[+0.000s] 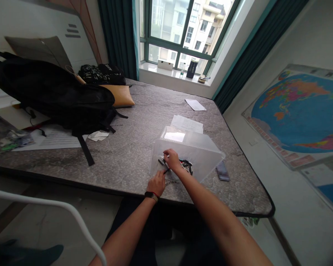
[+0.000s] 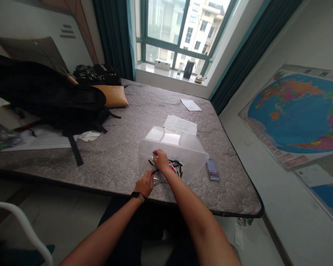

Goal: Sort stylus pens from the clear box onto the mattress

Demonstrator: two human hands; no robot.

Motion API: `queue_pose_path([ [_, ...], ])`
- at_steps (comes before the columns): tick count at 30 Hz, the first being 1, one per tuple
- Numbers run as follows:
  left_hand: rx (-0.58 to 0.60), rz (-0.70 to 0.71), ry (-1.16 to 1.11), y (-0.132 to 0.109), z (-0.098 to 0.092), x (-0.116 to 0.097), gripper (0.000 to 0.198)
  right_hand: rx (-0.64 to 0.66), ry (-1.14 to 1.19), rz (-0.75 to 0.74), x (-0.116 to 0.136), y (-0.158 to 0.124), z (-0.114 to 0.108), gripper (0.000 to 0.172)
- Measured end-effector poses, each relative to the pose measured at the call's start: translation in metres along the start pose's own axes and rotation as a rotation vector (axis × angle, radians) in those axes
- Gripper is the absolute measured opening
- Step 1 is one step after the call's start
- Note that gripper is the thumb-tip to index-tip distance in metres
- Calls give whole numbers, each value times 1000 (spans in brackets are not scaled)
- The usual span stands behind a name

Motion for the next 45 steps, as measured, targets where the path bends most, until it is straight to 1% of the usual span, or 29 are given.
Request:
queue_pose_path([
  [2, -2, 12, 14, 0, 2, 0, 38, -192, 212, 29, -13, -25, -21, 22],
  [3, -1, 19, 23, 0, 3, 0, 39, -252, 297, 46, -22, -40, -28, 22],
  [5, 1, 30, 46, 0, 4, 0, 40, -261, 471, 96, -41, -72, -29, 24],
  [8, 2, 42, 74, -2, 2, -2, 42, -215, 713, 218, -68, -112, -16, 27],
  [10, 1, 46, 75, -2, 0, -4, 40, -232, 852, 286, -80, -129, -6, 26],
  [12, 3, 49, 75, -3, -2, -5, 37, -262, 960, 340, -85, -140, 2, 27],
  [14, 9, 60, 85, -3, -3, -7, 35, -281, 998, 368, -86, -145, 6, 27],
  [16, 9, 78, 102, -3, -4, -9, 35, -279, 954, 346, -82, -148, 6, 26],
  [21, -4, 133, 132, -5, -1, -11, 33, -214, 739, 137, -65, -148, -2, 18],
  [23, -7, 157, 141, -6, 1, -12, 33, -210, 720, 107, -65, -148, -3, 18],
  [27, -8, 193, 135, -7, 4, -15, 34, -241, 704, 131, -70, -148, -1, 19],
  [30, -26, 188, 84, -7, 2, -15, 31, -233, 698, 144, -71, -148, 1, 17],
  [34, -60, 61, -2, -5, 0, -6, 28, -213, 716, 169, -73, -149, 0, 17],
  [37, -48, -27, 6, -5, 5, 1, 32, -216, 712, 195, -75, -149, 0, 17],
  [39, -44, -52, 32, -5, 9, 4, 36, -230, 709, 203, -75, -150, 0, 18],
  [42, -64, -35, 67, -6, 9, 4, 41, -271, 696, 210, -74, -150, -1, 18],
  [45, -53, 29, 86, -7, 8, 1, 41, -293, 666, 277, -75, -146, 0, 20],
])
Point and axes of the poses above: each hand's wrist, its own y-axis towards the middle knuckle, its own z-axis out of the palm, x = y × z, the point moved 7 cm from there along y, towards the middle knuckle, and after that the axes turned 15 degrees about y, right-handed, at the moved point
